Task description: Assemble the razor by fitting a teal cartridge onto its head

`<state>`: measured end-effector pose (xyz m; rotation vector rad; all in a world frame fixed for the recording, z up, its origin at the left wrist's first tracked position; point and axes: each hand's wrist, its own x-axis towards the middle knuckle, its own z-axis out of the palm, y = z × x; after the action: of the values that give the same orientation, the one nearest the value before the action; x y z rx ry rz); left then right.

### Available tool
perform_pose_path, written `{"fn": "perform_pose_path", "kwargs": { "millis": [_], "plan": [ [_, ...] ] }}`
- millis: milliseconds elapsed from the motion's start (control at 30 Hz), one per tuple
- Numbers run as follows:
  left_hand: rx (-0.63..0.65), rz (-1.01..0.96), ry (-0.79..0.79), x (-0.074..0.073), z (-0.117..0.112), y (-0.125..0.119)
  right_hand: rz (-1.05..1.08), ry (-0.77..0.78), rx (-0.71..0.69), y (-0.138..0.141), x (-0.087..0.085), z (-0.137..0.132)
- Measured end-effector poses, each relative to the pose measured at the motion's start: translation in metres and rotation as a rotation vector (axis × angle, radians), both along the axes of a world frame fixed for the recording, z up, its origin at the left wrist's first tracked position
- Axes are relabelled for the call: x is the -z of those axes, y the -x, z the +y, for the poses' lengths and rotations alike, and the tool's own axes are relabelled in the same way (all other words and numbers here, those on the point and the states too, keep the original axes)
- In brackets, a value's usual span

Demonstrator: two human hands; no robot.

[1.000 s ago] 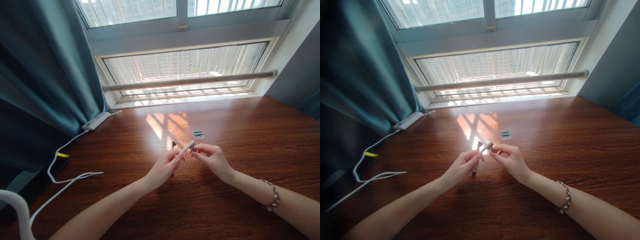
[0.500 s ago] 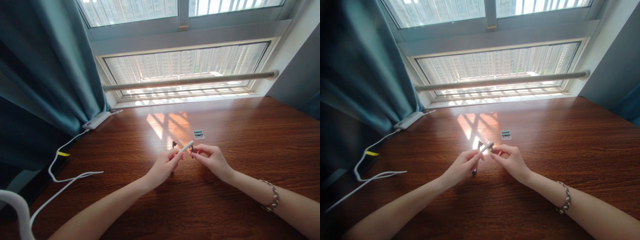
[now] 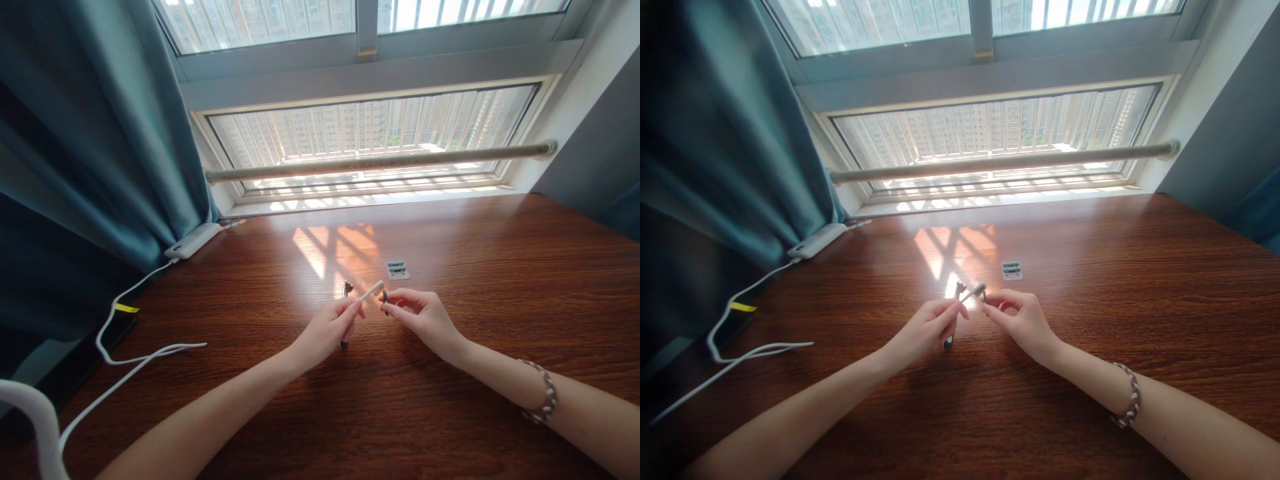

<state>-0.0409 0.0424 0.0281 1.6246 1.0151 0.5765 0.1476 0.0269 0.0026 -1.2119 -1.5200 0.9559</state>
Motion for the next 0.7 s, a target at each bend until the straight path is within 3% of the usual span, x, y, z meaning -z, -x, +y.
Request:
{"fn": "perform_pose_path", "kwargs": {
  "millis": [167,700],
  "plan": [
    [0.027,-0.024,0.005,0.0005,-0.0008,-0.0007,0.028,0.085,-0.034,-0.0005,0.0013,0.0016],
    [-0.003,-0.005,0.044,0.0034,0.0025,-0.0006,0.023,0.057,0.011,-0.0004,0.0007,0.0003]
  ]
}}
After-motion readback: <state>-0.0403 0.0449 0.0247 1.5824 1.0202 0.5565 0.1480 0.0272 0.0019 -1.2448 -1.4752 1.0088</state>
